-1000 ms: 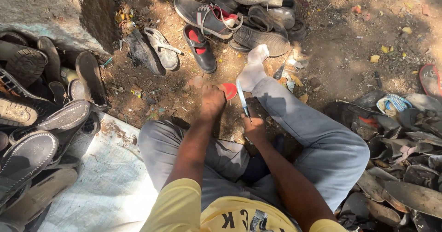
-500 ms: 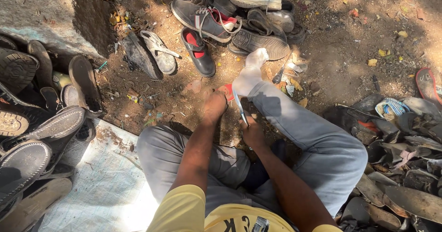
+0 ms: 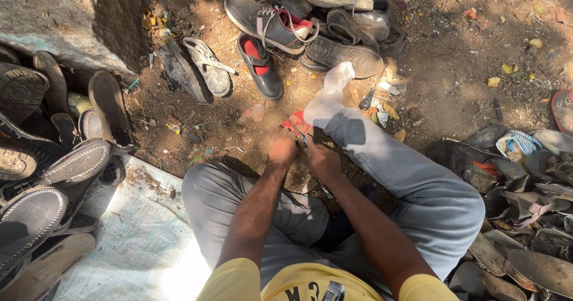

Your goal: The person sits on the ground and uses a knife to scrape and separate parts of several worn shoes. They handle multiple shoes one at a time, prying at seams and soles, then placing each shoe aside after working on it.

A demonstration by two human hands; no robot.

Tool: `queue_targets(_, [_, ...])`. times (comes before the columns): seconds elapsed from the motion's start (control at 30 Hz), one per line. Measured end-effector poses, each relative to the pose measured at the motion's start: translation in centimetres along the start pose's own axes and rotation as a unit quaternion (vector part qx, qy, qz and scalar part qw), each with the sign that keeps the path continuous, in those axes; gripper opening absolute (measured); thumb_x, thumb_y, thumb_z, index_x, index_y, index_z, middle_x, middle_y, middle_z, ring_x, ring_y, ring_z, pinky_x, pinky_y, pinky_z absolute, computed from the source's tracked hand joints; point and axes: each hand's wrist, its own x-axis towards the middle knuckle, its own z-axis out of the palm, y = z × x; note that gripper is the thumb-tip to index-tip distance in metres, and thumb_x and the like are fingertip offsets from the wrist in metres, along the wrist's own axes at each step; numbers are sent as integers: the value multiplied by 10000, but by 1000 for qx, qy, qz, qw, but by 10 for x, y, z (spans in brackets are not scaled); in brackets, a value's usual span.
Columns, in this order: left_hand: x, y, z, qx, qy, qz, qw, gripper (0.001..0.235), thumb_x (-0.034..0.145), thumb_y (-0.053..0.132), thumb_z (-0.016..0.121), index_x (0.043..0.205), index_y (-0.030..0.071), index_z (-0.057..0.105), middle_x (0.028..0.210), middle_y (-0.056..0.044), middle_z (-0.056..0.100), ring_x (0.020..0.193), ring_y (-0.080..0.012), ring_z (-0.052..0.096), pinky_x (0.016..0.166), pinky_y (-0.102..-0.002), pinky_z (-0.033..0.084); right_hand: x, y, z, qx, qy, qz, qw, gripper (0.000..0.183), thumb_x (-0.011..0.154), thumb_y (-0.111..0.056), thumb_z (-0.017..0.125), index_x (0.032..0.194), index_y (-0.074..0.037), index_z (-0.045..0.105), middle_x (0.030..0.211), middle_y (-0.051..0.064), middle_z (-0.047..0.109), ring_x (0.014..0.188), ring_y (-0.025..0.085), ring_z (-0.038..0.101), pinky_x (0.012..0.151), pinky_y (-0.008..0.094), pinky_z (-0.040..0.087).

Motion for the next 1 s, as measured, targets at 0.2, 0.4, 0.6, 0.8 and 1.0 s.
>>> queue_targets(0.2, [-1, -11, 2, -6, -7, 42, 999, 182, 660, 48, 754, 833, 81, 708, 940, -117, 692, 1074, -373, 619, 993, -485, 488, 16, 10, 28, 10, -28, 16, 999, 439, 997, -242, 627, 1415, -107, 623, 657, 193, 672, 594, 396, 670, 585, 509, 538])
queue_targets(0.4, [4, -4, -13, -35, -62, -3, 997, 226, 654, 48, 754, 873, 79, 711, 954, -116, 694, 1043, -356, 625, 999, -454, 477, -42, 13, 8, -1, -99, 75, 992, 513, 962, -233, 614, 1455, -117, 532, 798, 213, 704, 708, 435, 688, 630, 551, 537])
queue_targets(0.6, [0, 1, -7, -15, -28, 36, 999, 190, 679, 57, 759, 861, 85, 711, 920, -122, 687, 1037, -341, 640, 1051, -470, 463, 8, 15, 48, -18, -28, 23, 999, 463, 987, -233, 600, 1436, -137, 534, 785, 191, 703, 731, 410, 699, 676, 513, 569])
queue_targets(0.8, [-3, -24, 8, -125, -6, -30, 992, 251, 728, 35, 698, 967, 100, 741, 996, -165, 692, 1004, -380, 649, 902, -470, 507, -58, 12, 0, -2, -148, 84, 985, 591, 893, -198, 597, 1459, -64, 497, 887, 215, 720, 718, 453, 688, 636, 573, 529])
queue_targets(1.0, [1, -35, 7, -134, -12, -75, 988, 171, 867, 127, 690, 1020, 73, 743, 1004, -190, 712, 947, -382, 670, 884, -471, 535, -56, -17, -31, -19, -171, 128, 977, 503, 973, -260, 556, 1450, -105, 517, 888, 207, 722, 748, 436, 697, 683, 554, 544])
